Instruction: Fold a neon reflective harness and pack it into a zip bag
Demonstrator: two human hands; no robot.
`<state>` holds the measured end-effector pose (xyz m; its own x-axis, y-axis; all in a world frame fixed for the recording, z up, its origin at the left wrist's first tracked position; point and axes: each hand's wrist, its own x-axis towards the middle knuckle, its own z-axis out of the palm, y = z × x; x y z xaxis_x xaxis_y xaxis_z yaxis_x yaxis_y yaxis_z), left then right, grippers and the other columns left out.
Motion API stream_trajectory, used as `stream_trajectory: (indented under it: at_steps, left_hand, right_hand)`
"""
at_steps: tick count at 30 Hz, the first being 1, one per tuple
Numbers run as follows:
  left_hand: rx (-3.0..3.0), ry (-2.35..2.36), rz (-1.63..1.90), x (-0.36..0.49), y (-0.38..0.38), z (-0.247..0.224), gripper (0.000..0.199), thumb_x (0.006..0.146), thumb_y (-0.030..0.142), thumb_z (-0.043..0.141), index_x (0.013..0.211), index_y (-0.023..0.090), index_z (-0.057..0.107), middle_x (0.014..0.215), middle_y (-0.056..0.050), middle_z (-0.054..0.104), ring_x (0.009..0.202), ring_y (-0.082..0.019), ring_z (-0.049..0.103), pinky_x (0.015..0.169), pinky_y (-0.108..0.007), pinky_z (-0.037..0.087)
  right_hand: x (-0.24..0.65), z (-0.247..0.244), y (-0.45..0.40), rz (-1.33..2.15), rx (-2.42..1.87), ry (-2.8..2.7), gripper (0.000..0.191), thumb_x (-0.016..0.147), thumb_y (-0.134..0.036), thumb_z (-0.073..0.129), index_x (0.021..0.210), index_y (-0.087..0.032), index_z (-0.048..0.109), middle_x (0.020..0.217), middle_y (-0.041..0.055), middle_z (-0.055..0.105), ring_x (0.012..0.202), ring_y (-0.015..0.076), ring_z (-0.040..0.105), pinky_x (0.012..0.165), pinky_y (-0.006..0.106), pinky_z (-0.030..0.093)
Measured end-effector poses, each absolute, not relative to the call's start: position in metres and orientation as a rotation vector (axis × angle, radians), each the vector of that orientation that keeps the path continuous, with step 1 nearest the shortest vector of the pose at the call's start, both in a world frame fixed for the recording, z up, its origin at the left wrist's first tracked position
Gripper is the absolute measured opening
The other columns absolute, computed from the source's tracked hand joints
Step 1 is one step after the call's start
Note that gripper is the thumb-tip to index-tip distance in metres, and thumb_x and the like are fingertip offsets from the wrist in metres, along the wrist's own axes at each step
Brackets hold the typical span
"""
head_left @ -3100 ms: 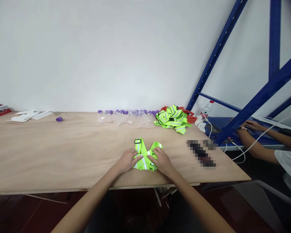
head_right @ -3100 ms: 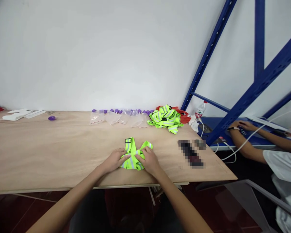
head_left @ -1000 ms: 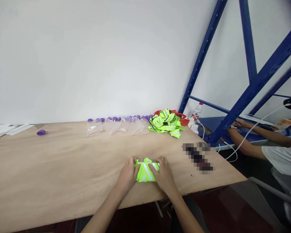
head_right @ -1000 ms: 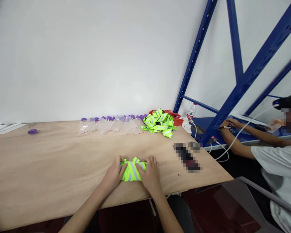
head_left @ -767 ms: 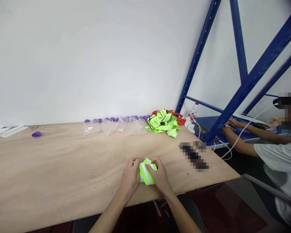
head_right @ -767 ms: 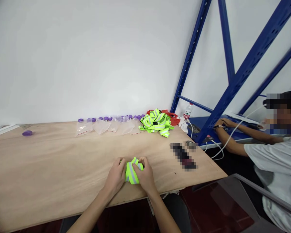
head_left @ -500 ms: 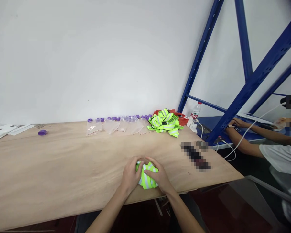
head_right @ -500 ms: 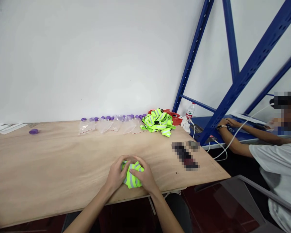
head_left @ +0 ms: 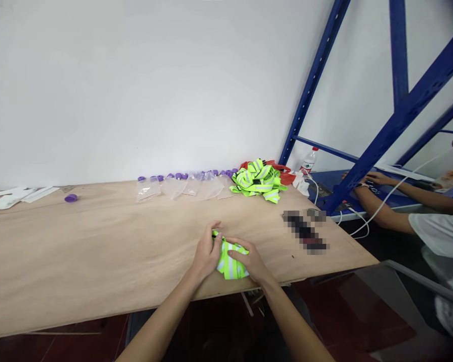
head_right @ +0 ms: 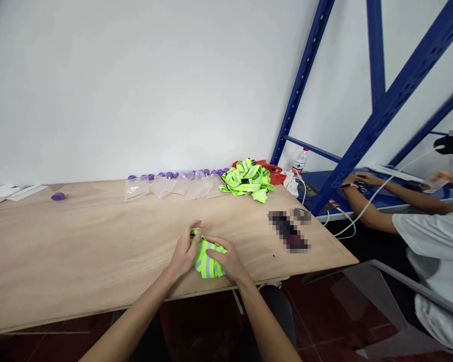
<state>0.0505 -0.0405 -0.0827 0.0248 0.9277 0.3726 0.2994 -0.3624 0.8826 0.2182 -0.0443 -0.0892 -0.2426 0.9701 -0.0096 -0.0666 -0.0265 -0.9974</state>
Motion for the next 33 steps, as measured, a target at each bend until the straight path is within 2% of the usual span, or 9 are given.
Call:
stream_trajectory:
  at_steps: [6, 9, 13, 19, 23, 25, 28, 30, 33]
  left_hand:
    - [1.344, 1.195, 1.4, 0.046, -0.036, -0.092, 0.035, 0.092, 0.045, 0.056, 0.115, 0.018, 0.055, 0.113, -0.011, 0.067, 0.094, -0.022, 0.067, 0.083, -0.035, 0.053]
    - [1.42, 1.196, 1.342, 0.042, -0.044, -0.092, 0.037, 0.087, 0.044, 0.065, 0.114, 0.019, 0.058, 0.111, -0.008, 0.068, 0.102, -0.023, 0.065, 0.088, -0.033, 0.052]
    - [1.551, 1.196, 1.247, 0.039, -0.054, -0.085, 0.038, 0.084, 0.042, 0.07, 0.114, 0.021, 0.061, 0.114, -0.007, 0.068, 0.103, -0.023, 0.064, 0.089, -0.034, 0.053]
    - [1.625, 1.162, 1.219, 0.039, -0.051, -0.078, 0.028, 0.089, 0.042, 0.064, 0.106, 0.021, 0.067, 0.11, -0.007, 0.071, 0.103, -0.024, 0.065, 0.094, -0.038, 0.052]
    - [1.703, 1.085, 1.297, 0.043, -0.044, -0.076, 0.022, 0.092, 0.04, 0.061, 0.099, 0.02, 0.069, 0.121, -0.01, 0.067, 0.115, -0.026, 0.062, 0.103, -0.04, 0.047]
    - [1.747, 1.11, 1.285, 0.045, -0.042, -0.077, 0.022, 0.093, 0.038, 0.059, 0.103, 0.02, 0.067, 0.123, -0.01, 0.065, 0.117, -0.025, 0.06, 0.104, -0.039, 0.045]
    - [1.725, 1.153, 1.257, 0.047, -0.039, -0.078, 0.033, 0.097, 0.039, 0.054, 0.124, 0.021, 0.055, 0.127, -0.01, 0.064, 0.119, -0.023, 0.059, 0.104, -0.04, 0.045]
    - [1.671, 1.12, 1.233, 0.042, -0.032, -0.077, 0.04, 0.101, 0.04, 0.046, 0.137, 0.022, 0.043, 0.132, -0.012, 0.061, 0.116, -0.021, 0.062, 0.101, -0.039, 0.048]
    - [1.76, 1.257, 1.21, 0.017, -0.006, -0.071, 0.041, 0.104, 0.039, 0.035, 0.142, 0.023, 0.034, 0.135, -0.014, 0.06, 0.111, -0.019, 0.066, 0.094, -0.036, 0.052]
  right_hand:
    - [0.214, -0.093, -0.046, 1.446, -1.037, -1.19, 0.043, 0.069, -0.039, 0.078, 0.107, -0.02, 0.079, 0.105, 0.008, 0.077, 0.095, 0.0279, 0.069, 0.083, 0.039, 0.054]
    - [0.211, -0.093, -0.047, 1.408, -1.059, -1.128, 0.043, 0.07, -0.041, 0.077, 0.107, -0.019, 0.079, 0.106, 0.0084, 0.077, 0.096, 0.0286, 0.069, 0.082, 0.039, 0.055]
    - [0.21, -0.088, -0.048, 1.286, -1.071, -1.226, 0.045, 0.074, -0.04, 0.076, 0.114, -0.021, 0.075, 0.118, 0.0085, 0.073, 0.11, 0.0295, 0.065, 0.095, 0.041, 0.052]
    - [0.211, -0.091, -0.05, 1.215, -0.994, -1.386, 0.045, 0.076, -0.041, 0.076, 0.117, -0.023, 0.074, 0.126, 0.008, 0.07, 0.12, 0.0286, 0.061, 0.105, 0.044, 0.046]
    - [0.208, -0.095, -0.053, 1.235, -0.972, -1.409, 0.065, 0.07, -0.033, 0.082, 0.132, -0.023, 0.065, 0.137, 0.0081, 0.064, 0.127, 0.0296, 0.058, 0.108, 0.045, 0.046]
    - [0.206, -0.096, -0.054, 1.214, -1.001, -1.39, 0.067, 0.07, -0.032, 0.081, 0.134, -0.022, 0.064, 0.137, 0.0089, 0.064, 0.126, 0.0299, 0.059, 0.107, 0.045, 0.047]
    - [0.204, -0.096, -0.055, 1.201, -1.052, -1.345, 0.058, 0.074, -0.036, 0.078, 0.129, -0.02, 0.068, 0.132, 0.0098, 0.067, 0.119, 0.0306, 0.063, 0.101, 0.044, 0.052]
    - [0.204, -0.096, -0.054, 1.212, -1.085, -1.319, 0.055, 0.075, -0.04, 0.077, 0.126, -0.019, 0.07, 0.128, 0.0101, 0.069, 0.115, 0.0314, 0.065, 0.096, 0.044, 0.055]
    - [0.205, -0.098, -0.053, 1.196, -1.134, -1.293, 0.059, 0.072, -0.044, 0.079, 0.124, -0.017, 0.071, 0.126, 0.011, 0.071, 0.113, 0.0331, 0.066, 0.092, 0.044, 0.057]
